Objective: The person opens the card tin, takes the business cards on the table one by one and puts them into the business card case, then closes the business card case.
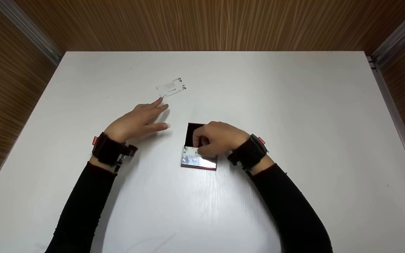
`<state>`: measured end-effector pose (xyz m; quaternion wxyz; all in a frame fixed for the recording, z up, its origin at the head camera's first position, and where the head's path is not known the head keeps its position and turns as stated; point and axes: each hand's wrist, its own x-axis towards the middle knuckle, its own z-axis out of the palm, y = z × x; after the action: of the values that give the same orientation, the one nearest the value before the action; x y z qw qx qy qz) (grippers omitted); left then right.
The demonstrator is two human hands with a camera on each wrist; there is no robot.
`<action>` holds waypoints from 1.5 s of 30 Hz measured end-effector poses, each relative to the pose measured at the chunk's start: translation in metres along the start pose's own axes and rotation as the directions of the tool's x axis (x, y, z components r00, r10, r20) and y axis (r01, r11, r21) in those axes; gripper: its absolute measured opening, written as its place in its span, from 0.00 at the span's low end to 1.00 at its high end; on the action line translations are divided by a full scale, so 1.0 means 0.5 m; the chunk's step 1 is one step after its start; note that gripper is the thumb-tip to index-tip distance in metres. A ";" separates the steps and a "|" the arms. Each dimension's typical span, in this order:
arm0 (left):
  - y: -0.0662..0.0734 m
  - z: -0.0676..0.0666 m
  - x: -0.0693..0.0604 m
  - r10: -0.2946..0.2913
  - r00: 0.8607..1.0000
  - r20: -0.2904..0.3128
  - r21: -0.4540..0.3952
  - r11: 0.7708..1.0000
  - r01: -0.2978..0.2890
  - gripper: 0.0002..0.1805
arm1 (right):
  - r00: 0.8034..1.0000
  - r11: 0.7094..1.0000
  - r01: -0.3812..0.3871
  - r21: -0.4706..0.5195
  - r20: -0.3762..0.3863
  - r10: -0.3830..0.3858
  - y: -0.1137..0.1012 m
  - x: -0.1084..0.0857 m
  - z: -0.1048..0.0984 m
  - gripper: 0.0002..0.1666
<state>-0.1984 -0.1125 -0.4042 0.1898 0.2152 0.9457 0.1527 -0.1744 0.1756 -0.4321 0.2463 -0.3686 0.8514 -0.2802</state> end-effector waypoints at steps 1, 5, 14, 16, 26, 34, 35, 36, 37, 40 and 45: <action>-0.005 -0.003 0.005 -0.007 1.000 -0.010 -0.008 1.000 0.007 0.43 | 1.000 1.000 -0.005 0.000 -0.002 0.005 -0.001 0.000 0.001 0.06; -0.016 -0.007 0.022 -0.043 0.999 -0.006 -0.006 0.999 0.043 0.43 | 1.000 1.000 -0.002 -0.010 -0.001 0.002 -0.007 0.000 0.003 0.06; -0.011 -0.005 0.038 -0.090 0.995 0.030 -0.014 0.996 0.091 0.43 | 1.000 1.000 0.008 -0.024 -0.002 -0.008 -0.023 0.003 0.006 0.06; -0.007 -0.004 0.034 -0.093 0.995 0.020 -0.014 0.995 0.094 0.42 | 1.000 0.999 0.008 -0.031 0.000 -0.008 -0.024 0.003 0.006 0.06; 0.022 -0.008 0.006 0.052 0.999 -0.004 0.048 0.997 -0.052 0.34 | 1.000 0.999 -0.001 -0.044 -0.004 0.001 -0.017 0.000 0.004 0.06; 0.009 -0.002 0.012 0.045 0.988 -0.149 0.051 0.998 -0.038 0.15 | 1.000 0.999 -0.005 -0.043 -0.001 0.005 -0.022 0.000 0.005 0.06; 0.008 -0.001 0.014 0.049 0.985 -0.165 0.052 0.998 -0.041 0.15 | 1.000 0.999 -0.008 -0.040 -0.002 0.008 -0.023 0.000 0.004 0.06; 0.007 0.000 0.016 0.055 0.983 -0.176 0.053 0.997 -0.046 0.15 | 1.000 0.999 -0.010 -0.039 -0.001 0.010 -0.024 0.000 0.004 0.06; 0.006 0.001 0.017 0.058 0.983 -0.176 0.056 0.997 -0.049 0.15 | 1.000 0.999 -0.010 -0.038 0.000 0.010 -0.025 0.000 0.004 0.06; 0.005 0.003 0.016 0.055 0.988 -0.142 0.057 0.997 -0.048 0.25 | 1.000 0.999 -0.011 -0.040 0.001 0.012 -0.027 0.000 0.004 0.05; 0.006 0.004 0.013 0.051 0.991 -0.120 0.099 0.994 -0.040 0.36 | 1.000 0.999 -0.010 -0.043 0.002 0.010 -0.028 0.001 0.004 0.05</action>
<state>-0.2022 -0.1065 -0.4068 0.1173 0.2358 0.9567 0.1241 -0.1665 0.1669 -0.4244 0.2406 -0.3697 0.8590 -0.2600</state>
